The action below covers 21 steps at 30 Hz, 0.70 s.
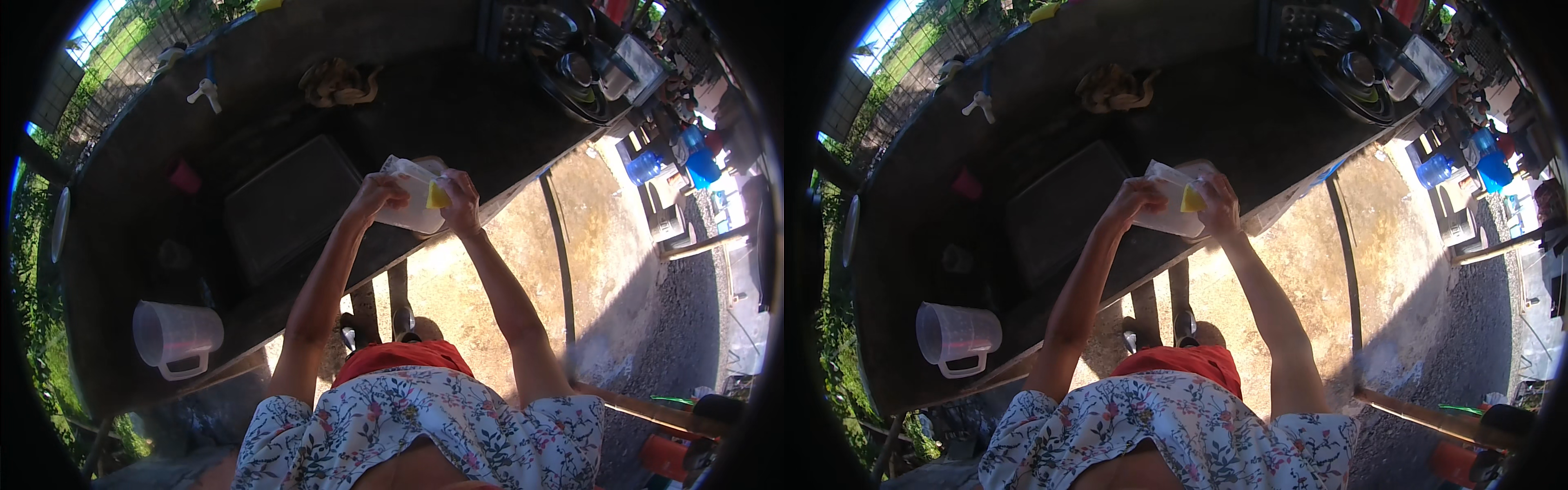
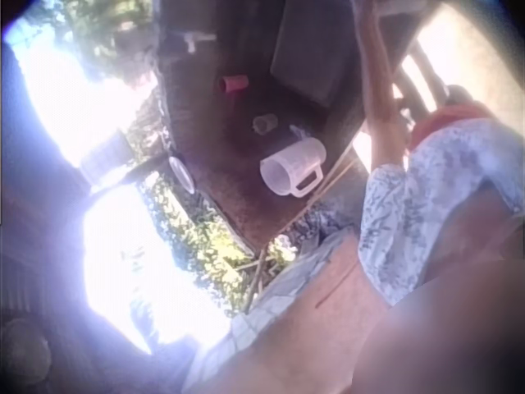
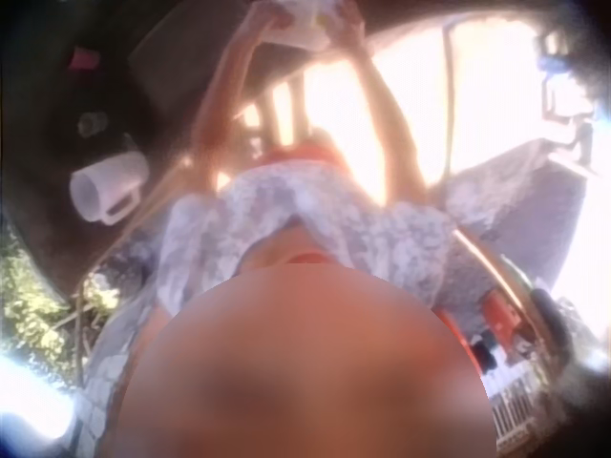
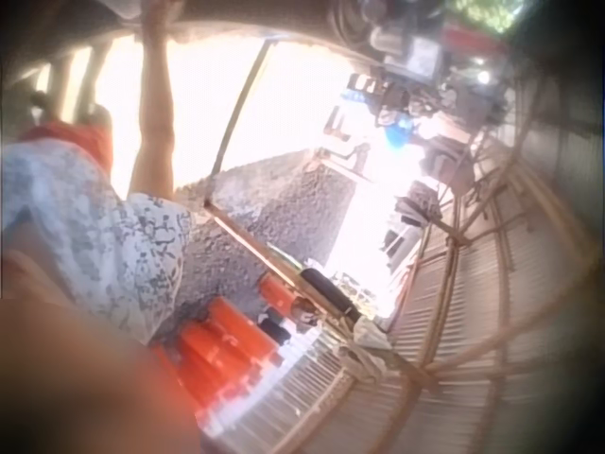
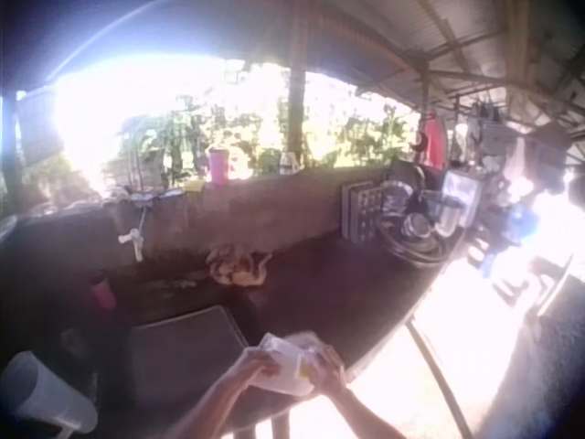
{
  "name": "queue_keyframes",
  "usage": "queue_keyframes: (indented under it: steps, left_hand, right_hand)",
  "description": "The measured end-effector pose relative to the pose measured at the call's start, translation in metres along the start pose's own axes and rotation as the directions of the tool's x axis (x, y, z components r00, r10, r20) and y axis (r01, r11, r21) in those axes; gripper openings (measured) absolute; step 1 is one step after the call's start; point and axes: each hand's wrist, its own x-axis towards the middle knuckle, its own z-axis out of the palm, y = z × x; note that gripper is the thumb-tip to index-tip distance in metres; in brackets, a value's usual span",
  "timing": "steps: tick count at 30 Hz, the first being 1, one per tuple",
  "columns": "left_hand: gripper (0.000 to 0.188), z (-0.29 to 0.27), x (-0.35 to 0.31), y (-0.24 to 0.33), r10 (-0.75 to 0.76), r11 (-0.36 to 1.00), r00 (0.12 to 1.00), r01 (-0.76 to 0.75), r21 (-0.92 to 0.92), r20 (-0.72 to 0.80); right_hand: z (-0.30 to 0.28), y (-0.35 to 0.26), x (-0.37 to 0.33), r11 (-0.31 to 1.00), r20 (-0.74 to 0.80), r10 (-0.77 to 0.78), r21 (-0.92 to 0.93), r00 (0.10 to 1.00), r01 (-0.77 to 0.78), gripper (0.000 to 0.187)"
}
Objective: The person washes several plastic containers at an outdoor sink. They scrub a large jug, a small pitcher, and a cup with a sponge, rinse each under running water, and place them on the sink surface.
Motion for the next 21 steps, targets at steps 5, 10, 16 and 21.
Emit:
queue_keyframes:
  steps: [5, 10, 16, 21]
  left_hand:
    - [0.024, -0.013, 0.000, 0.011, 0.046, 0.960, 0.983, -0.093, 0.264, 0.177]
    - [0.023, -0.006, 0.003, 0.032, 0.174, 0.629, 0.817, -0.522, 0.577, 0.549]
    - [0.018, -0.015, 0.001, 0.065, 0.037, 0.505, 0.769, -0.565, 0.652, 0.638]
    - [0.035, -0.010, -0.018, 0.056, 0.344, 0.736, 0.921, -0.386, 0.556, 0.184]
  right_hand:
    - [-0.024, 0.001, 0.022, 0.834, 0.318, 0.391, 0.275, 0.864, -0.479, 0.024]
    - [-0.027, 0.001, 0.077, 0.536, 0.508, 0.366, 0.570, 0.780, -0.623, 0.041]
    - [-0.044, -0.009, 0.089, 0.972, 0.970, -0.041, 0.094, 0.238, -0.214, 0.060]
    - [-0.038, -0.016, 0.067, 0.998, 0.904, 0.040, -0.012, 0.425, -0.069, 0.035]
